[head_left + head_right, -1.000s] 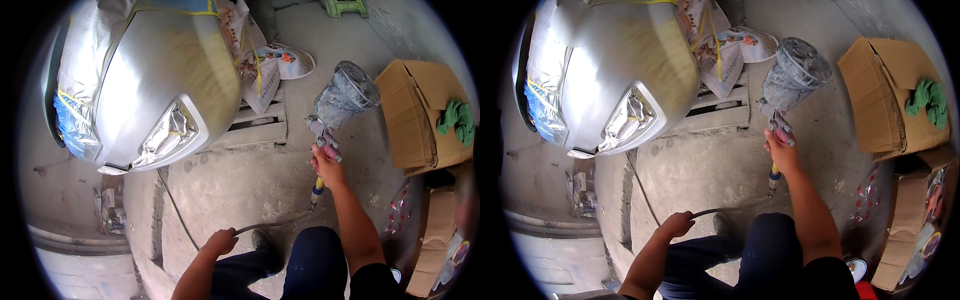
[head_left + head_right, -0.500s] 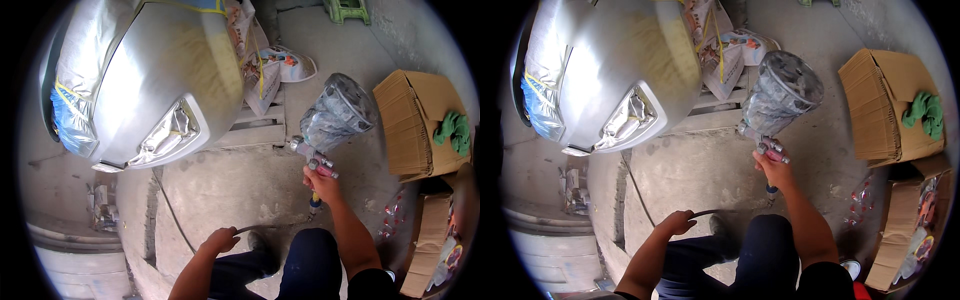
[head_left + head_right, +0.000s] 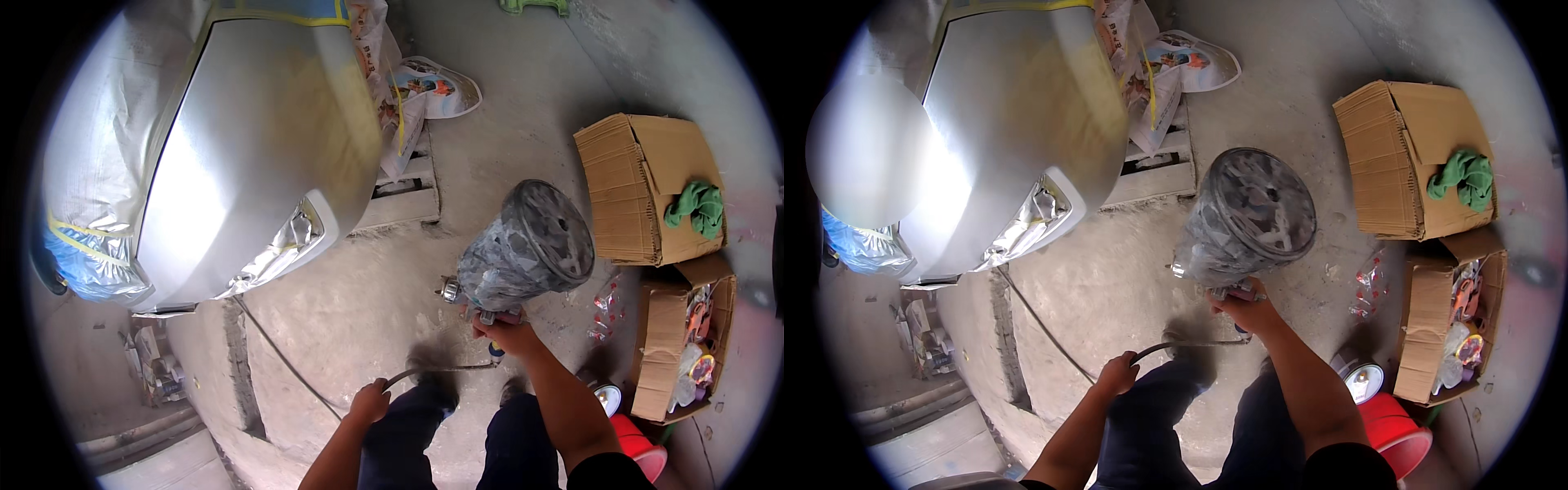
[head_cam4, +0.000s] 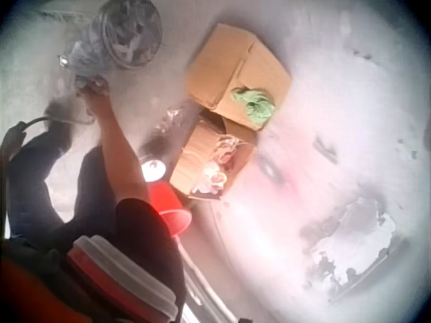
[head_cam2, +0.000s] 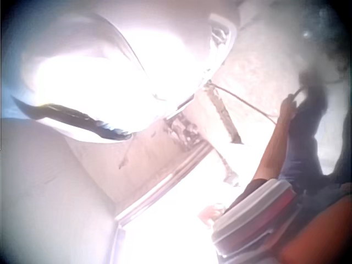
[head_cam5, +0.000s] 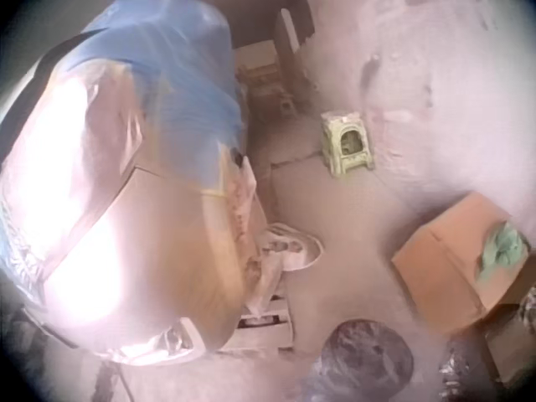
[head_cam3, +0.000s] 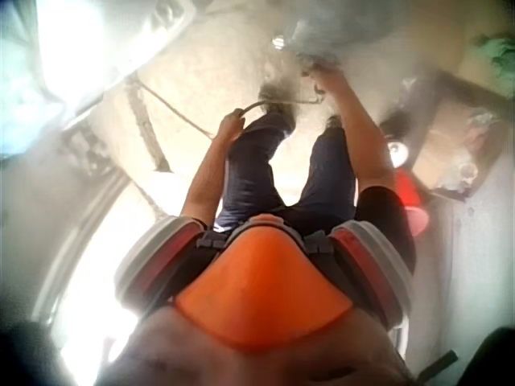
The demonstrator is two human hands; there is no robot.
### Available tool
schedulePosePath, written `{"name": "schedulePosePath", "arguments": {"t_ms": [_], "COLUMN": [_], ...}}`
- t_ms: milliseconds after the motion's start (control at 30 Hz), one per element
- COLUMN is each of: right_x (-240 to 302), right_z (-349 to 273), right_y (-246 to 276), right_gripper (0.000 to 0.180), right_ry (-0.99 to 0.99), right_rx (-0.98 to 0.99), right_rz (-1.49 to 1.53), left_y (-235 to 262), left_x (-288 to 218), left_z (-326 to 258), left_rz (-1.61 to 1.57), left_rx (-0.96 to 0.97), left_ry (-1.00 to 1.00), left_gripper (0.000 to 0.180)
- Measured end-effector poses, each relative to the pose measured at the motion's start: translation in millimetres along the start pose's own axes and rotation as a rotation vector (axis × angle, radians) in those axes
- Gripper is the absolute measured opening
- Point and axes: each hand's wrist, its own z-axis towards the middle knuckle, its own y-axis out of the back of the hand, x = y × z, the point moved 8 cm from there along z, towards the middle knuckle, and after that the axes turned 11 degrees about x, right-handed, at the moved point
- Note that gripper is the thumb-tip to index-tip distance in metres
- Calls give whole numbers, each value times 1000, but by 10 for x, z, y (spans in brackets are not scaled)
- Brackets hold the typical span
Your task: The person uses a spray gun to apply paint to the rear bumper of a silver car. The car is partially masked with blue plastic and yellow tape to protect other areas. The person moves around the vehicle, spraying the bumper from various angles to ensure even coverage.
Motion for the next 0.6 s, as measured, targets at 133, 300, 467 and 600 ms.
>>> {"name": "schedulePosePath", "arguments": {"t_ms": [133, 300, 467, 600], "right_x": [483, 1159, 1605, 1581], "right_z": [38, 68, 338, 820], "right_y": [-81, 494, 963, 1430], "right_gripper": [17, 15, 16, 19], "right_ry": [-194, -80, 66, 58], "right_rx": [-100, -417, -487, -443], "right_rz": [-120, -107, -86, -13], "left_y": [-137, -60, 71, 192], "left_x": [83, -279, -655, -931], "left_z": [-382, -721, -632, -382], "left_rz": [-12, -14, -83, -140], "left_rx": [135, 217, 154, 110], "left_ry": [52, 48, 78, 219], "left_gripper": [39, 34, 35, 35]}}
